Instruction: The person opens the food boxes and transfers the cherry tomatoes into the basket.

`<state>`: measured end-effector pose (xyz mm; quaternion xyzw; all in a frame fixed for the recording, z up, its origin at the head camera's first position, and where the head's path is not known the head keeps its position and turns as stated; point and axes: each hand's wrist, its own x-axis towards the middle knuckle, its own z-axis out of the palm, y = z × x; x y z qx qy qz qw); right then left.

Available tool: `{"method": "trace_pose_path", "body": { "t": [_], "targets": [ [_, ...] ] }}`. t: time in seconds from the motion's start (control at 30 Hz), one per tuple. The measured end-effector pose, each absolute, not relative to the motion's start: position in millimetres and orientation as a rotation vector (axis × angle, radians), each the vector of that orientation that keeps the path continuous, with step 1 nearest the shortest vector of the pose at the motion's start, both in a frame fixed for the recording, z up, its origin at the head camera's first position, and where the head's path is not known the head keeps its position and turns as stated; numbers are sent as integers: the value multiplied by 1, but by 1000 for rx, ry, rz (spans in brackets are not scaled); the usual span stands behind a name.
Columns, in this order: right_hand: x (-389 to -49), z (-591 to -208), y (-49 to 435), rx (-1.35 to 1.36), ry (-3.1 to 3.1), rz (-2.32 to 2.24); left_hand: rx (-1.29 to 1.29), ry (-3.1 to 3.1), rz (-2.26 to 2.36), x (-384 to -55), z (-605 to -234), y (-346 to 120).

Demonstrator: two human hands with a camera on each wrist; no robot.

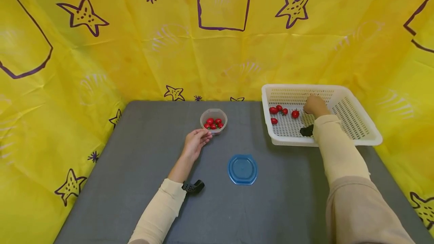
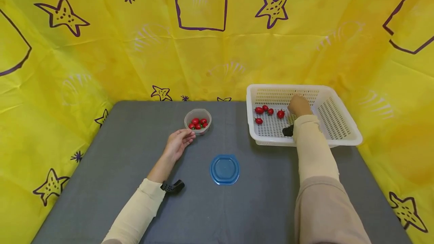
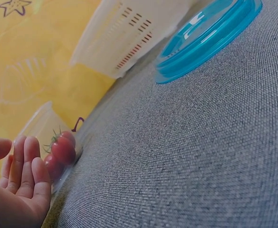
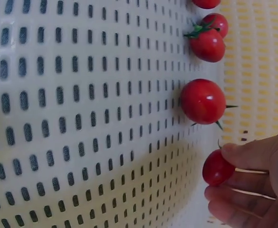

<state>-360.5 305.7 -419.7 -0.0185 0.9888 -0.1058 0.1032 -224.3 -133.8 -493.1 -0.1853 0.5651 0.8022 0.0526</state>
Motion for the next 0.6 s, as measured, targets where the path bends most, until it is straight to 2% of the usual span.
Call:
{"method": "trace_pose_path", "body": {
  "t": [0.3,0.6],
  "targets": [
    [-359,-415,304,-110,2902,-275,-586,1723,2431,-220,-494,-133],
    [-365,-390,294,-240,2953,-407,-569,1746,2422,-222,-491,-133]
  ]
}}
